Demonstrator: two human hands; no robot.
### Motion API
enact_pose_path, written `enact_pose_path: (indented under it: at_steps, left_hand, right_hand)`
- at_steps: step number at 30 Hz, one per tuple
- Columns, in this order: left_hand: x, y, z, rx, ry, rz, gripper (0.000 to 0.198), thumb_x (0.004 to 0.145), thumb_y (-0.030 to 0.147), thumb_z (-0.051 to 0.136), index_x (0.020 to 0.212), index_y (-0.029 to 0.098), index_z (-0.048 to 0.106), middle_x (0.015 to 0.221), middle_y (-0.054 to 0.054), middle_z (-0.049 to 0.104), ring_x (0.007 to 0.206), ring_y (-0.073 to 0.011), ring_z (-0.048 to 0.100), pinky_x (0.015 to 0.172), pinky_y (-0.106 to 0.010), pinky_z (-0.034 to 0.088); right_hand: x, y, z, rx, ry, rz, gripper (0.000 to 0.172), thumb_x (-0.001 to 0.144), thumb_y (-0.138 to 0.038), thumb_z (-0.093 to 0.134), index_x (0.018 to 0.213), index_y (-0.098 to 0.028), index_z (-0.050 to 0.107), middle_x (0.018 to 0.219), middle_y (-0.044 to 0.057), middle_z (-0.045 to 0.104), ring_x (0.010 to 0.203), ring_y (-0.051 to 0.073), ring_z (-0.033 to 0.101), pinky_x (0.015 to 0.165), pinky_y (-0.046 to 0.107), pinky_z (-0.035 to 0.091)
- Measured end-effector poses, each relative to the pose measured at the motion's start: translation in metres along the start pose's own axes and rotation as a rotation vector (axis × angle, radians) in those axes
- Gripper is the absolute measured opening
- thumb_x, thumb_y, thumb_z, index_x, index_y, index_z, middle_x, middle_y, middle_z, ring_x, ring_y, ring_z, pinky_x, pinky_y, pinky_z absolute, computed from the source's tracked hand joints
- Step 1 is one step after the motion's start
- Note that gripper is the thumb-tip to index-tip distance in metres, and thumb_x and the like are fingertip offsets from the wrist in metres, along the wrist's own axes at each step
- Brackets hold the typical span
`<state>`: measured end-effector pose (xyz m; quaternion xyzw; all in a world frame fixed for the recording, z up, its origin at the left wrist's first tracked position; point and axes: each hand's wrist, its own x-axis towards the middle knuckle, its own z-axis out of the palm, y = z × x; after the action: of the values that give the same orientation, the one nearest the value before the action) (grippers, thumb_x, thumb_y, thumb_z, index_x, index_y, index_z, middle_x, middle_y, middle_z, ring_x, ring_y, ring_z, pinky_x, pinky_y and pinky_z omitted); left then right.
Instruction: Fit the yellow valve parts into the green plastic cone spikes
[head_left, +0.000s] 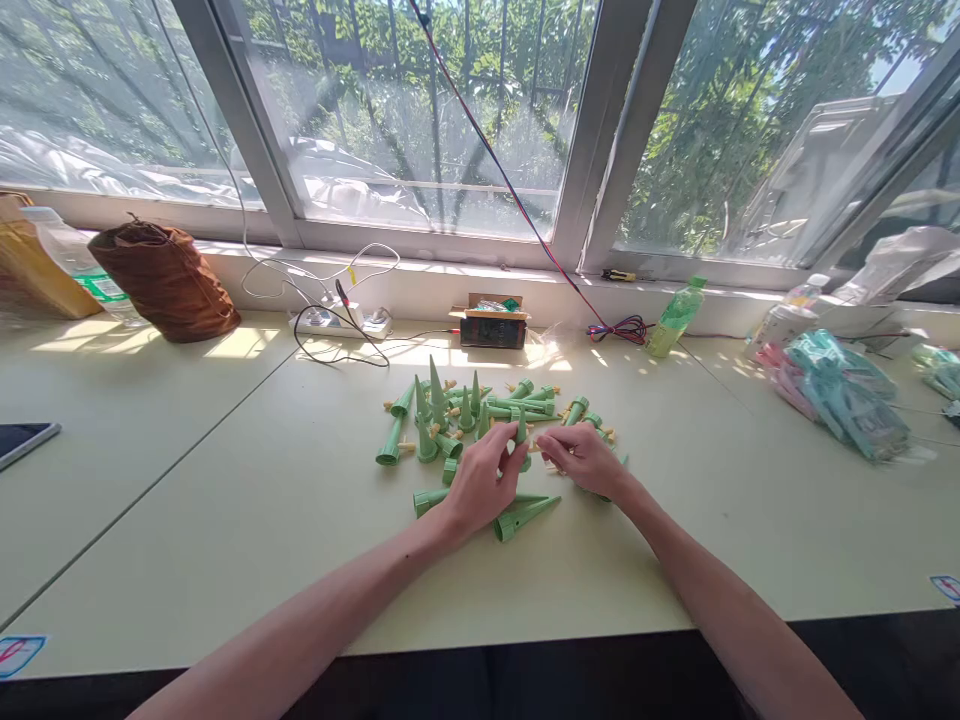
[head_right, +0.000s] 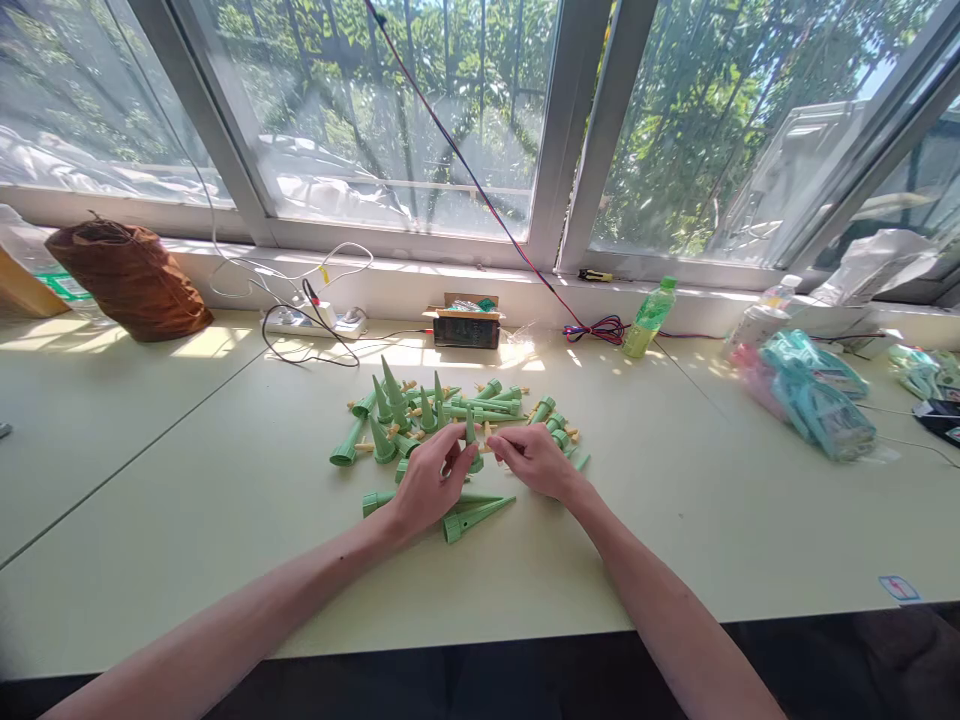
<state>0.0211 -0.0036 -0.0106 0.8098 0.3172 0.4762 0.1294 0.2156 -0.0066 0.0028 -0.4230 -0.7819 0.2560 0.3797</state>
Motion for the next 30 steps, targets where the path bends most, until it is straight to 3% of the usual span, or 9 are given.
enact_pose_path:
  at_steps: [6, 12, 22, 30]
  left_hand:
    - [0.0029, 0.0026, -0.0018, -0.025, 0.025, -0.032, 0.007, 0.097, 0.022, 0.049, 0.097, 0.018, 0.055, 0.071, 0.002, 0.056, 0.055, -0.0092, 0.049, 0.055, -0.021, 0.040]
    - [0.0065, 0.0034, -0.0029, -0.082, 0.049, -0.113, 0.009, 0.096, 0.022, 0.050, 0.099, 0.017, 0.057, 0.070, 0.002, 0.057, 0.052, -0.0081, 0.048, 0.052, -0.020, 0.040]
    - [0.0052, 0.0032, -0.0045, -0.110, 0.002, -0.158, 0.019, 0.093, 0.024, 0.055, 0.109, 0.017, 0.060, 0.061, 0.006, 0.049, 0.051, -0.0091, 0.045, 0.051, -0.021, 0.036]
    - [0.0036, 0.0034, -0.0047, -0.151, -0.042, -0.225, 0.019, 0.090, 0.028, 0.058, 0.106, 0.018, 0.060, 0.057, 0.008, 0.040, 0.049, -0.0084, 0.038, 0.050, -0.021, 0.035]
  right_hand:
    - [0.0000, -0.0024, 0.0005, 0.049, 0.023, 0.017, 0.042, 0.099, -0.041, 0.047, 0.065, -0.017, 0.055, 0.053, -0.002, 0.049, 0.050, 0.010, 0.044, 0.052, 0.023, 0.038]
    - [-0.0002, -0.0061, -0.0004, 0.095, 0.043, -0.002, 0.018, 0.093, -0.034, 0.058, 0.095, -0.017, 0.063, 0.070, 0.001, 0.061, 0.061, 0.013, 0.054, 0.058, 0.025, 0.046]
    - [0.0007, -0.0023, -0.0001, 0.093, 0.038, -0.032, 0.017, 0.094, -0.032, 0.056, 0.088, -0.018, 0.064, 0.068, 0.001, 0.061, 0.061, 0.013, 0.054, 0.057, 0.025, 0.047]
    - [-0.0012, -0.0011, -0.0004, 0.084, 0.001, -0.031, 0.020, 0.096, -0.032, 0.053, 0.084, -0.018, 0.063, 0.066, -0.001, 0.055, 0.058, 0.012, 0.047, 0.055, 0.024, 0.042]
